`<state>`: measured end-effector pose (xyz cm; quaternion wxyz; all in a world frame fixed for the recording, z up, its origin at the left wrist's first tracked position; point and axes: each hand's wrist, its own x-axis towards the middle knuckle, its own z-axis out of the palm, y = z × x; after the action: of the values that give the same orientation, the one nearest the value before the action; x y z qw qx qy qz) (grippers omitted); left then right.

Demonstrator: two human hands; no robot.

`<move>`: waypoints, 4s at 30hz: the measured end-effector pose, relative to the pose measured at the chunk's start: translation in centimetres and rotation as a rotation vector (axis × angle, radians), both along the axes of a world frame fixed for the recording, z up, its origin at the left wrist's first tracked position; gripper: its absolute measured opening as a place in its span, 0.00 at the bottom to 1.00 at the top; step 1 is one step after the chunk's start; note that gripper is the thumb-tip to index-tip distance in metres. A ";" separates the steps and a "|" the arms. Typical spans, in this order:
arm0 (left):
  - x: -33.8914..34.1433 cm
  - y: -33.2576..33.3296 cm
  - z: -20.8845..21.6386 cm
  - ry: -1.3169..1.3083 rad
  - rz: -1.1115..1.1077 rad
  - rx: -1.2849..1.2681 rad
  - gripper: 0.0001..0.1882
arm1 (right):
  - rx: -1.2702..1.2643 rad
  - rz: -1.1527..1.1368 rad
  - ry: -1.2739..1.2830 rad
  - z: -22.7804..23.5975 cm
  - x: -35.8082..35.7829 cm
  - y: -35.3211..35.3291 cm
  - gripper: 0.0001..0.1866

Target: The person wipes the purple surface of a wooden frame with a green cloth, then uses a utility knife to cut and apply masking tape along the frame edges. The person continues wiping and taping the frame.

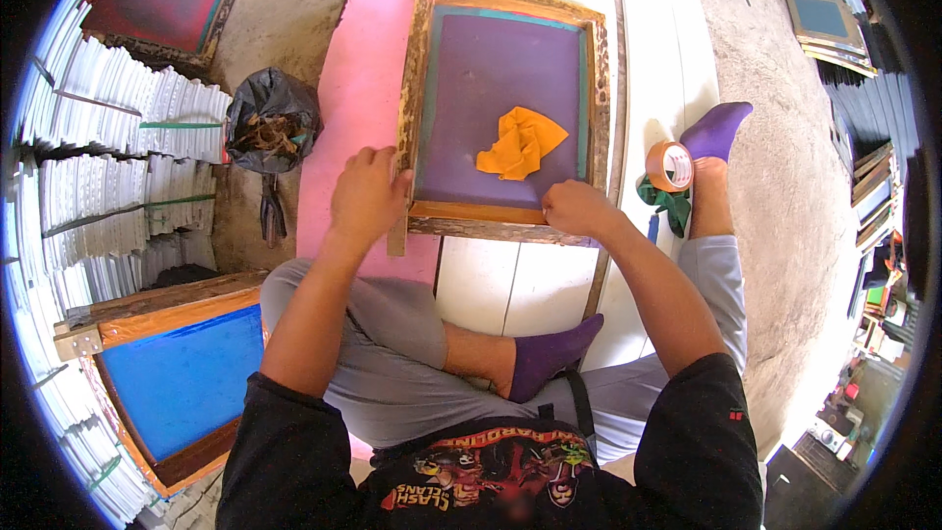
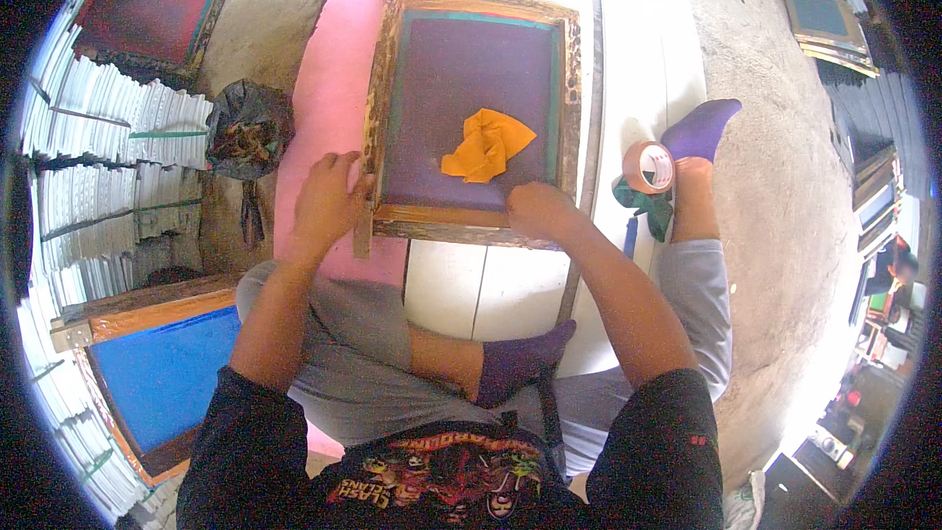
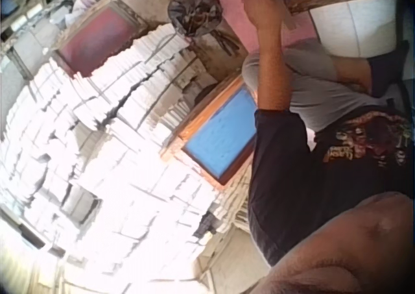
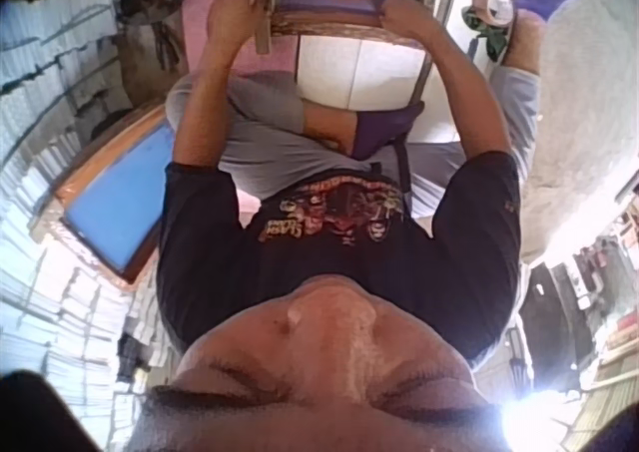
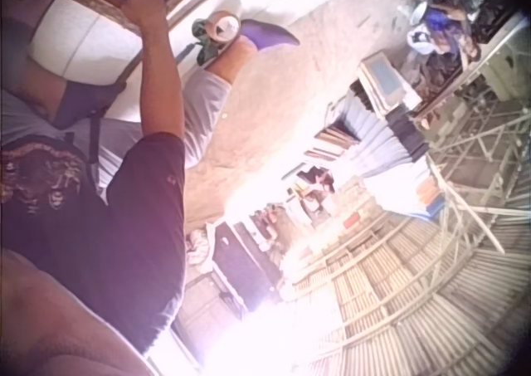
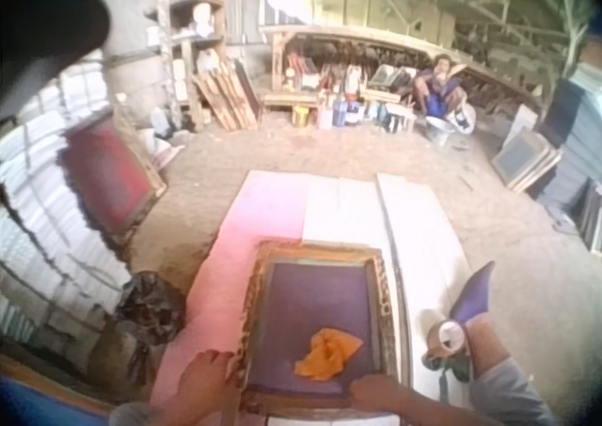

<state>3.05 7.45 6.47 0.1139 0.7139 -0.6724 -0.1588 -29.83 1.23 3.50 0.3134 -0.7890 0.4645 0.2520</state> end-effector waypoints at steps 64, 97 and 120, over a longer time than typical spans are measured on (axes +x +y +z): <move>3.2 -2.5 -2.7 0.211 -0.012 0.585 0.15 | -0.114 -0.234 -0.433 -0.9 16.4 6.5 0.25; 3.6 -2.1 -4.0 0.285 0.041 0.480 0.16 | -0.094 -0.291 -0.468 -2.1 17.6 3.7 0.17; 3.7 -2.4 -3.8 0.293 0.035 0.539 0.14 | 0.089 -0.035 -0.122 0.5 19.4 0.1 0.16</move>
<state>6.76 5.02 2.68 0.0185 0.6994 -0.5700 -0.4307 -10.47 1.37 3.98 0.3802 -0.7801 0.4464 0.2182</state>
